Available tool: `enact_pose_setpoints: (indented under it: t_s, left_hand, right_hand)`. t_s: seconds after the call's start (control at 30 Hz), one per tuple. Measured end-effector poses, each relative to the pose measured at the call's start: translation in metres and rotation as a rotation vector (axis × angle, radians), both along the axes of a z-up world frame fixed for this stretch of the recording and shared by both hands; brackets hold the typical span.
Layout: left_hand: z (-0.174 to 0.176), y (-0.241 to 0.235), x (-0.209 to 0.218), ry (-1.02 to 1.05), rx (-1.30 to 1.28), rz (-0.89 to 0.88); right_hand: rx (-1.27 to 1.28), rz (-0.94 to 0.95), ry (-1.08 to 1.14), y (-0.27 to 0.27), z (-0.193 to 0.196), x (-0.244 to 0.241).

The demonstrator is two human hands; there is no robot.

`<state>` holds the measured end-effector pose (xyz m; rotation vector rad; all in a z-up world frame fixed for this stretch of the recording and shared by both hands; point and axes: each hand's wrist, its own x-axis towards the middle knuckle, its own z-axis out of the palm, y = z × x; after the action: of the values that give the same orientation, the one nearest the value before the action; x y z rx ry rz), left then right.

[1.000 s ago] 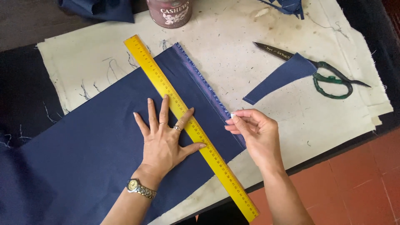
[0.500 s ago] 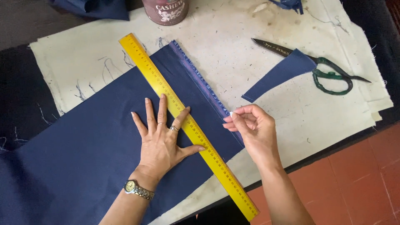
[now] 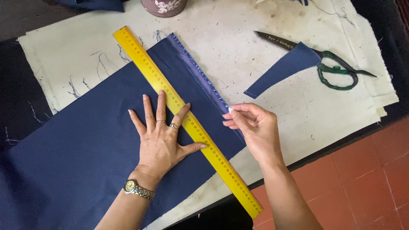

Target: Measuring a piece of blue fabric with a ruler, marking it with chalk, and cutting it with scissors on a workbench.

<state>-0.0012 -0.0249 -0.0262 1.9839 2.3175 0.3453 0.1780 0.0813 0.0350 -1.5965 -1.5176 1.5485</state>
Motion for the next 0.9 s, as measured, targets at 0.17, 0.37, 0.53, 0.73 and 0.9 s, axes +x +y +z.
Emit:
enact_pose_setpoints:
  t_s: [0.17, 0.37, 0.53, 0.73, 0.9]
  left_hand:
    - [0.001, 0.001, 0.0, -0.008, -0.017, -0.003]
    - [-0.001, 0.002, 0.0, 0.029, -0.007, 0.01]
    - [-0.005, 0.0, 0.0, 0.01, 0.011, 0.044]
    - [0.006, 0.003, 0.007, 0.055, -0.009, 0.016]
    - [0.01, 0.01, 0.015, 0.185, -0.163, -0.016]
  right_hand:
    - [0.0, 0.008, -0.018, 0.0, -0.001, 0.001]
    - [-0.008, 0.044, -0.02, 0.004, -0.009, -0.009]
    - [0.054, 0.221, -0.05, 0.014, -0.008, -0.043]
    - [0.117, 0.484, -0.229, 0.035, -0.02, -0.088]
    - [0.06, 0.547, -0.495, 0.048, -0.015, -0.12]
